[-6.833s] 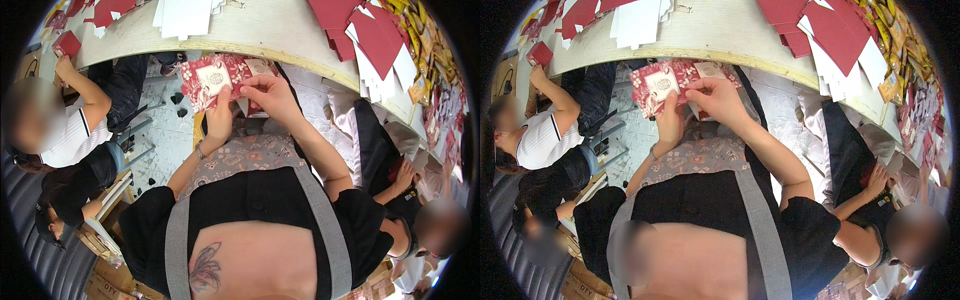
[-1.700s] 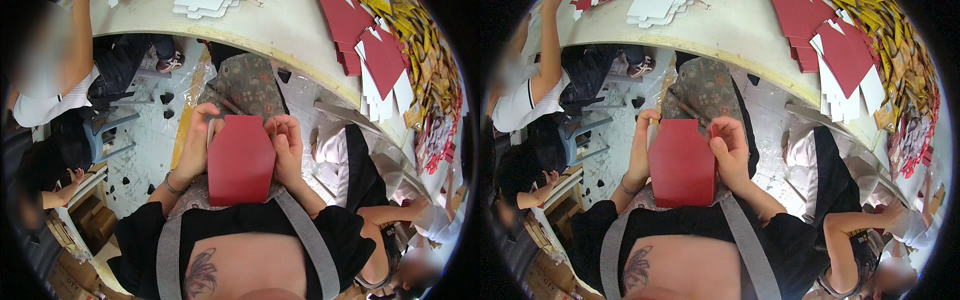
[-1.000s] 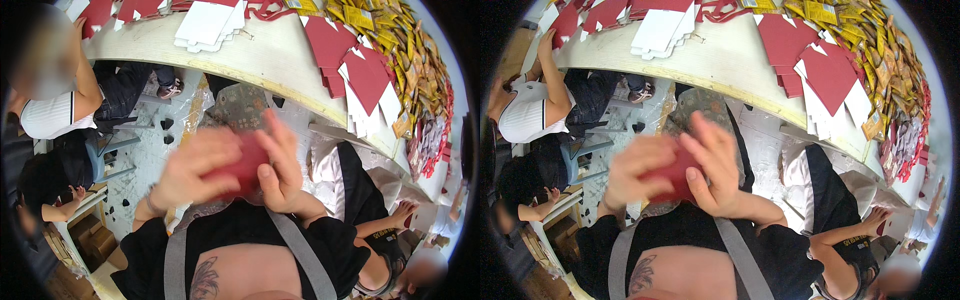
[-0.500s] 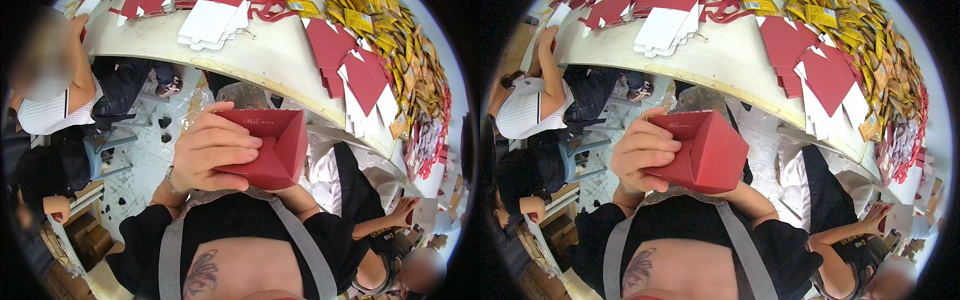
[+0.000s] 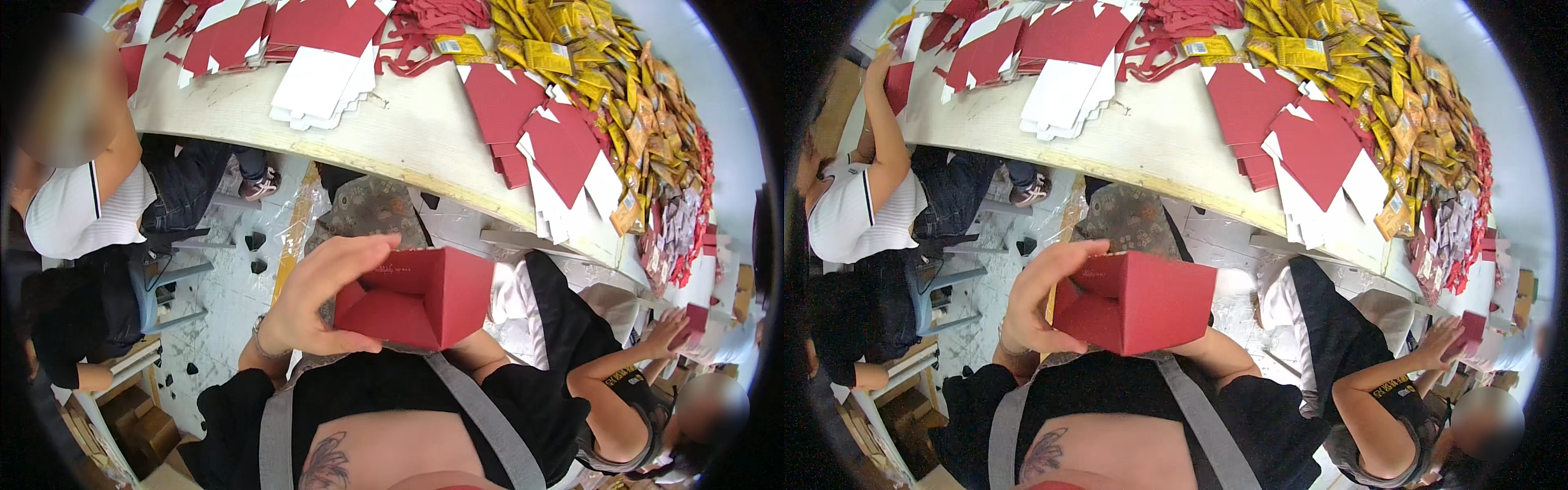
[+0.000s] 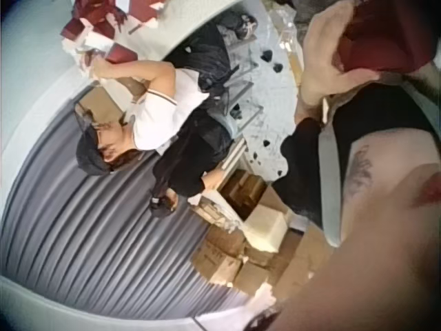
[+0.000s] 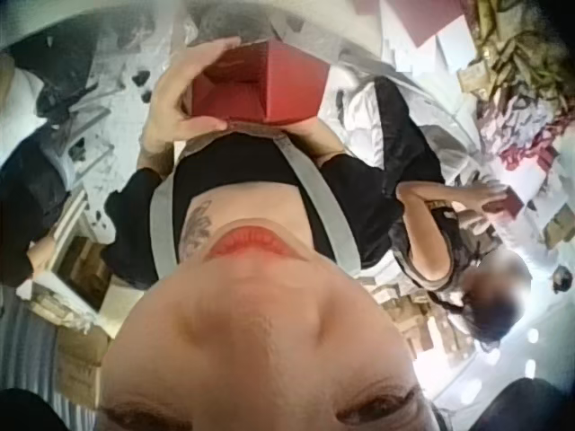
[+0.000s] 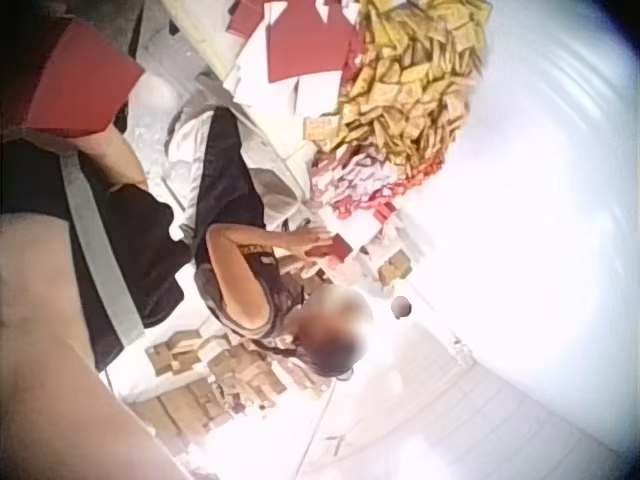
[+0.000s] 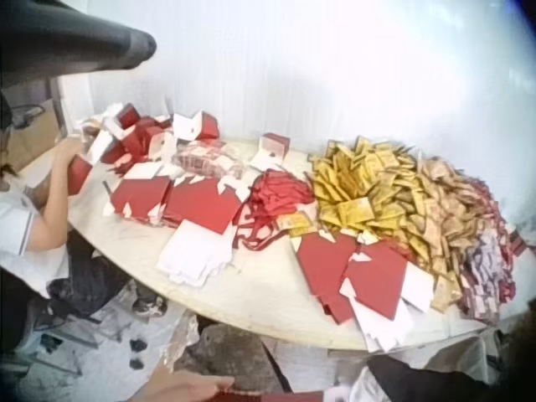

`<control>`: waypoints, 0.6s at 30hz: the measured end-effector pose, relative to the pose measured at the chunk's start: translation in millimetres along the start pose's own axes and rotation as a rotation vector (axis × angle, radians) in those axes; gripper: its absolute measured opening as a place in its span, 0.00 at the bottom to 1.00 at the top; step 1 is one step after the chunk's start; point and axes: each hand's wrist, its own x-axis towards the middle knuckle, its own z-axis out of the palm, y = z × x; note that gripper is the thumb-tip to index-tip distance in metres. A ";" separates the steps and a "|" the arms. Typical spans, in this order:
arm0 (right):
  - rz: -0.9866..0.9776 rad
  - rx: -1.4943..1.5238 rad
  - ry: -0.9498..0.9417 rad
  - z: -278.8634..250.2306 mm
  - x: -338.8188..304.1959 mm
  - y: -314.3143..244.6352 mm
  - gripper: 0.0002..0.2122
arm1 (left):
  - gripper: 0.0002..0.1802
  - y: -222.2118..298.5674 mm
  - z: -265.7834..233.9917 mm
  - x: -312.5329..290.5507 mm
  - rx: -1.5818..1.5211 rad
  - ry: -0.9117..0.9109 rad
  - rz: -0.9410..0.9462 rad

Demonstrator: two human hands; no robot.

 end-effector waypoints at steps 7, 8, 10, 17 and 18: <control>0.051 -0.010 0.076 2.2 -2.4 8.1 0.23 | 0.48 5.8 10.0 9.2 0.360 -0.060 -0.005; 0.059 -0.004 0.076 1.7 -1.9 9.2 0.23 | 0.48 3.0 11.3 6.8 0.381 -0.042 -0.016; 0.069 0.022 0.067 1.5 1.8 10.3 0.24 | 0.49 -2.0 15.6 3.0 0.421 -0.006 -0.035; 0.231 0.445 0.026 -12.5 12.8 -3.7 0.26 | 0.48 -30.5 10.2 -25.9 0.165 0.296 -0.140; 0.224 0.734 -0.009 -13.4 18.0 -6.7 0.26 | 0.47 -34.6 8.3 -30.3 0.054 0.381 -0.189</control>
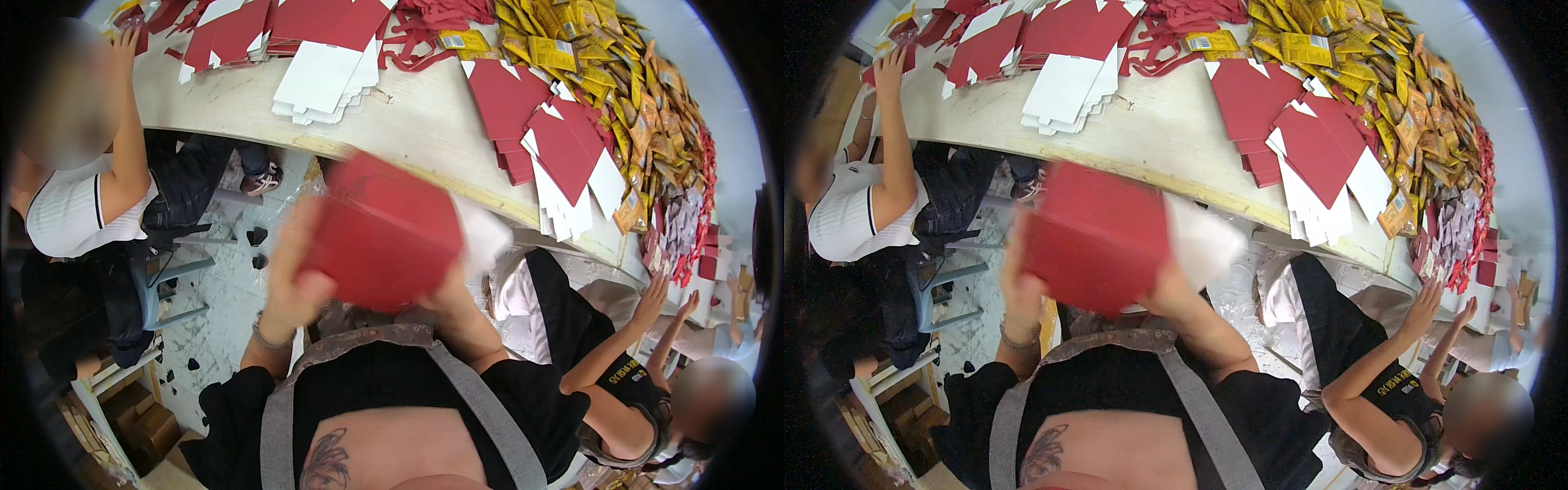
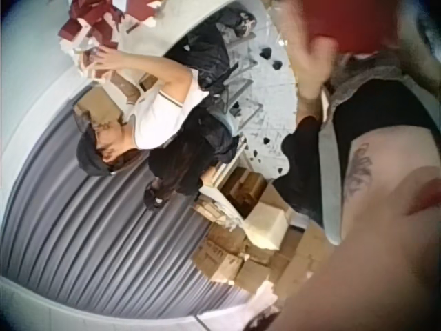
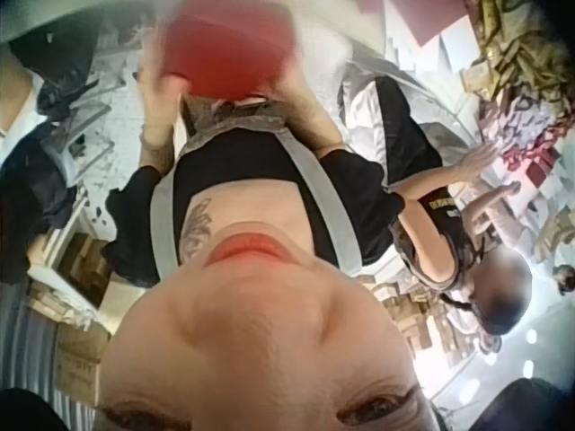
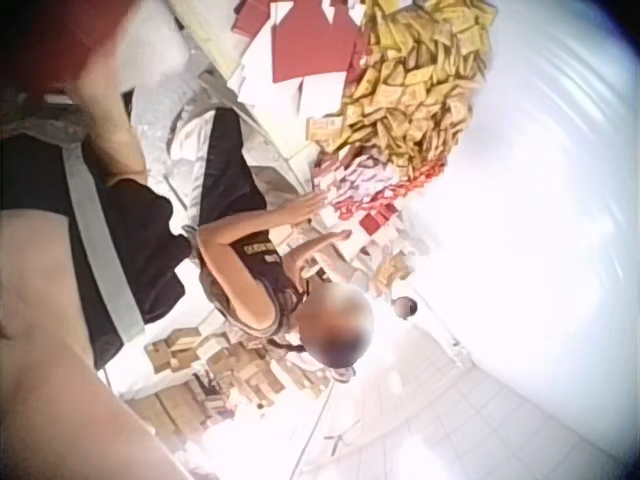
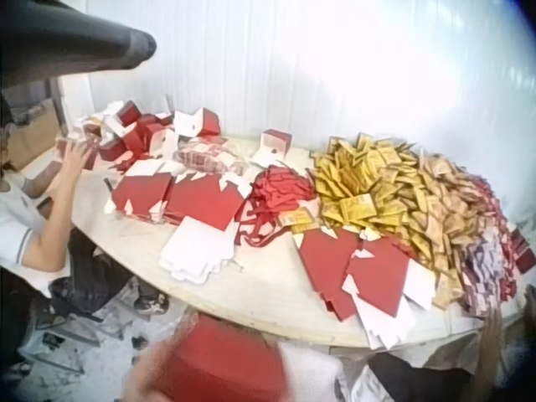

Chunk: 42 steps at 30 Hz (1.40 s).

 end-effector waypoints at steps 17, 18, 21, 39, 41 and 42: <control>-0.430 -1.275 0.277 -24.7 87.4 -11.5 0.08 | 0.13 -47.1 -53.3 -8.0 -0.315 0.331 -0.239; -0.297 -1.267 0.524 -32.0 125.6 -34.8 0.10 | 0.10 -51.6 -51.6 -9.9 -0.354 0.233 -0.145; -0.655 -1.984 0.646 -124.6 198.6 -18.7 0.11 | 0.03 -50.3 -36.3 6.5 -0.415 -0.198 0.051; -0.603 -1.079 -0.164 -6.0 1.9 12.3 0.15 | 0.26 -17.7 13.2 38.8 -0.600 -0.238 -0.625; -0.462 -1.127 -0.057 -7.3 -14.4 14.4 0.14 | 0.25 -20.3 17.1 30.2 -0.673 -0.203 -0.614; -0.453 -1.166 0.021 -10.5 -13.2 12.7 0.11 | 0.24 -19.4 18.6 29.4 -0.754 -0.178 -0.592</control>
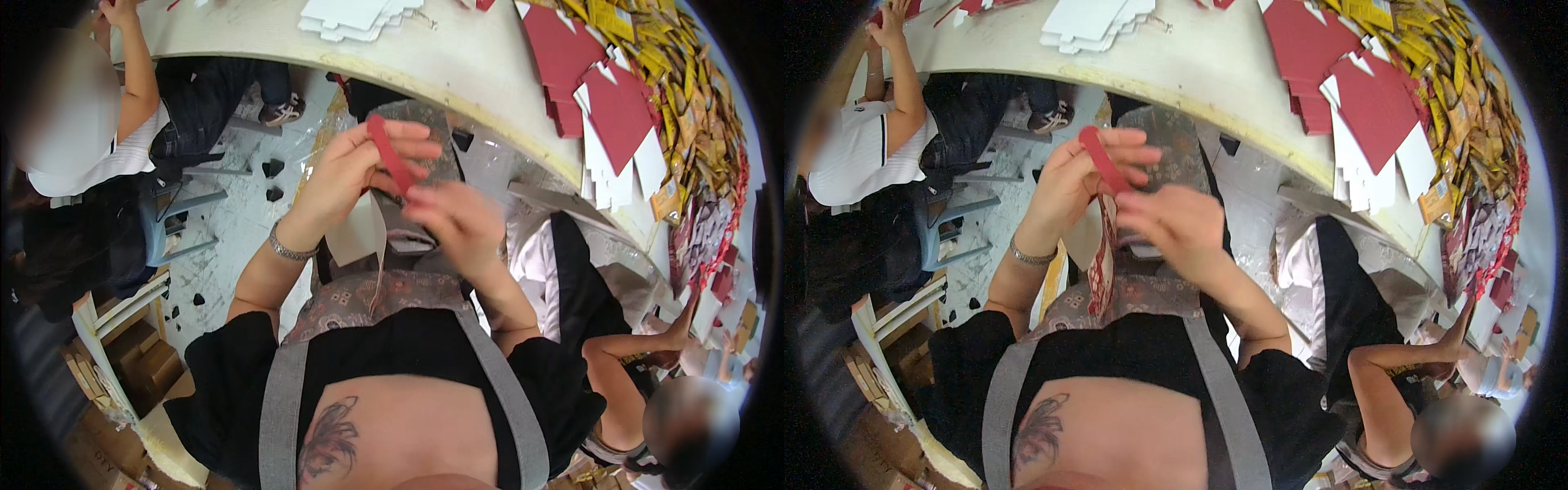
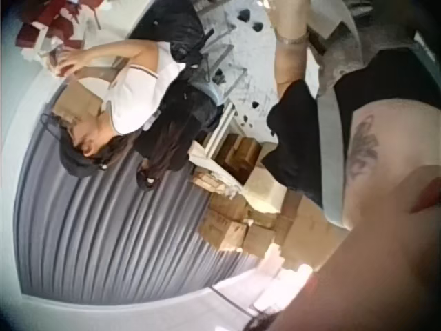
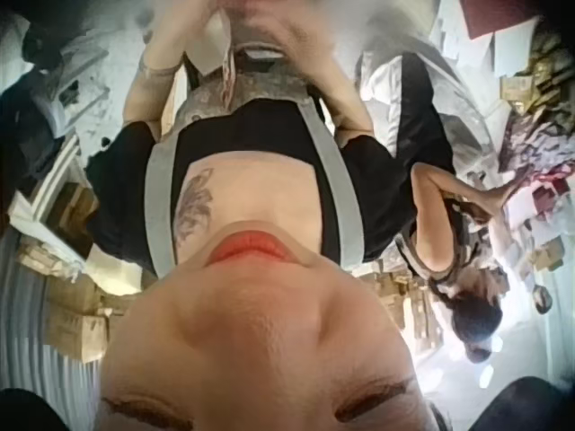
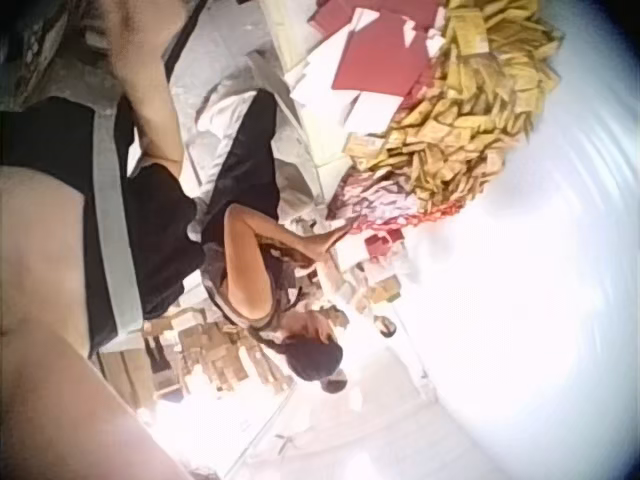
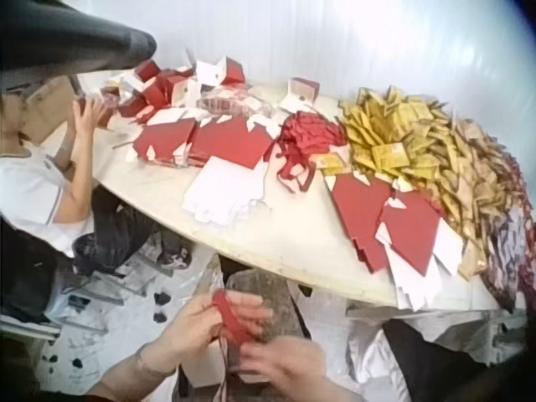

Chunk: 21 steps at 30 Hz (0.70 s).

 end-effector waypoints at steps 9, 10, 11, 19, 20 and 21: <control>0.737 0.769 0.116 -1.0 2.8 -0.4 0.06 | 0.16 -6.1 10.8 1.4 0.467 0.025 -0.079; 0.640 0.634 0.174 2.0 3.9 3.9 0.05 | 0.16 -7.3 11.5 2.1 0.549 -0.006 -0.094; 0.544 0.498 0.229 4.5 5.5 7.6 0.05 | 0.15 -5.6 18.3 -0.9 0.562 -0.017 -0.131; 0.814 1.027 0.299 8.3 2.2 18.0 0.05 | 0.17 -8.2 20.1 -1.5 0.583 -0.036 -0.104; 0.777 0.968 0.304 9.4 1.8 18.0 0.05 | 0.16 -11.4 19.9 -2.1 0.569 0.014 -0.076; 0.740 0.909 0.309 10.5 1.7 17.6 0.05 | 0.16 -14.1 20.1 -2.5 0.554 0.064 -0.048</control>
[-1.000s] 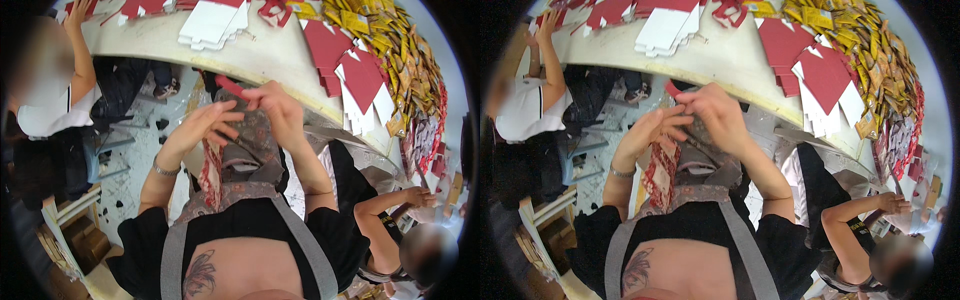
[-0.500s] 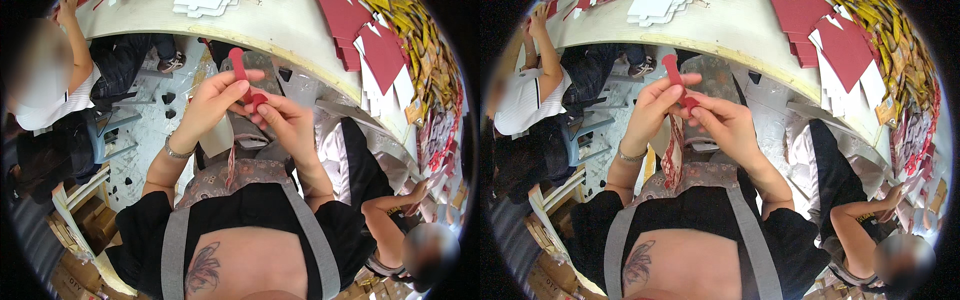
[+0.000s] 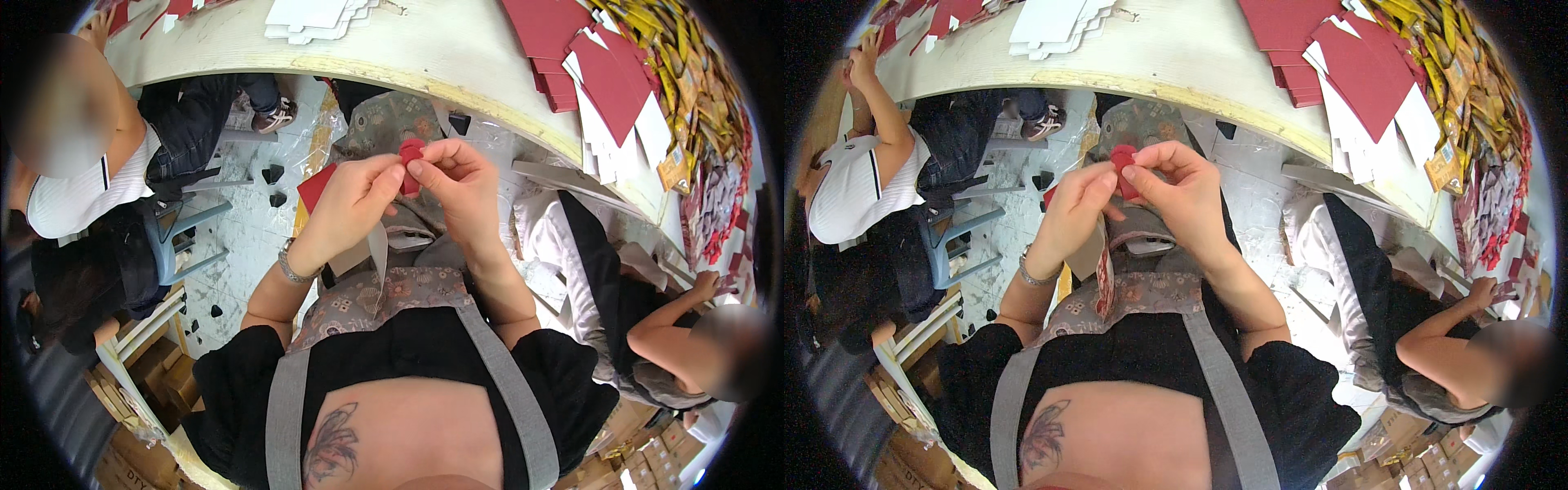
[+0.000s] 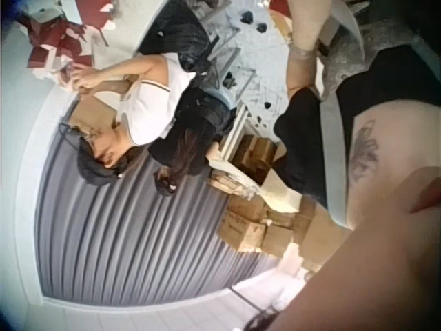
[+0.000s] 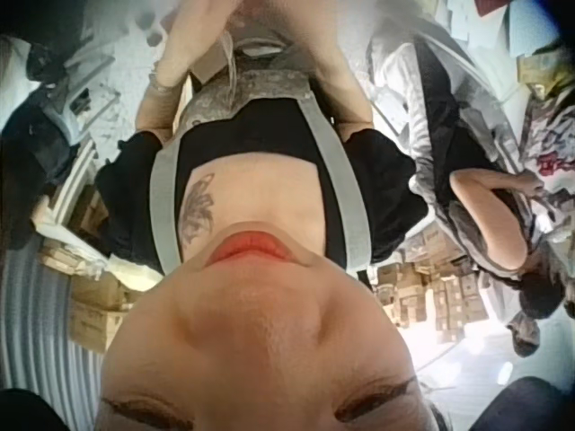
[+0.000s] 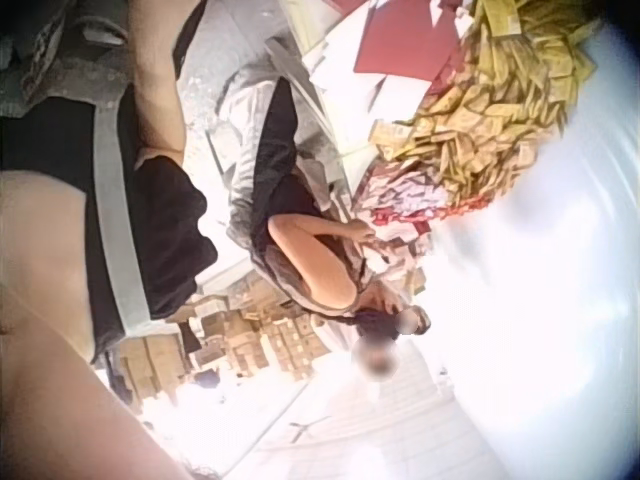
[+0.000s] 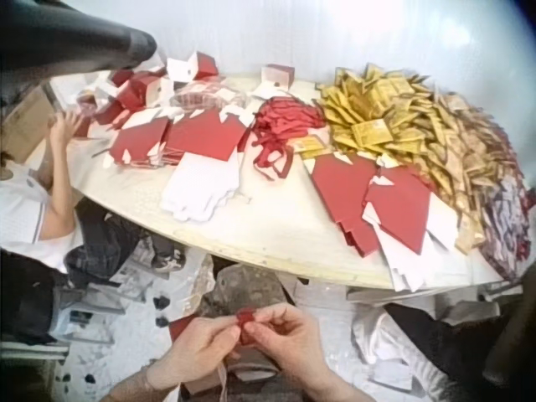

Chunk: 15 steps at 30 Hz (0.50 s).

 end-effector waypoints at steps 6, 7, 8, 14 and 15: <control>-0.130 -0.369 0.021 6.6 -8.5 -7.6 0.06 | 0.10 -2.9 12.3 1.4 -0.008 0.275 0.287; -0.109 -0.401 0.004 5.1 -11.1 -9.2 0.06 | 0.09 -1.7 10.7 0.4 0.020 0.234 0.281; -0.087 -0.433 -0.014 3.9 -12.6 -9.7 0.06 | 0.08 -4.7 10.9 0.0 0.049 0.247 0.290; -0.150 -0.323 0.020 1.7 -17.1 1.5 0.05 | 0.08 -3.3 11.5 -3.4 0.096 0.275 0.260; -0.142 -0.307 0.016 1.8 -17.3 4.0 0.05 | 0.08 -3.3 11.3 -3.5 0.108 0.285 0.267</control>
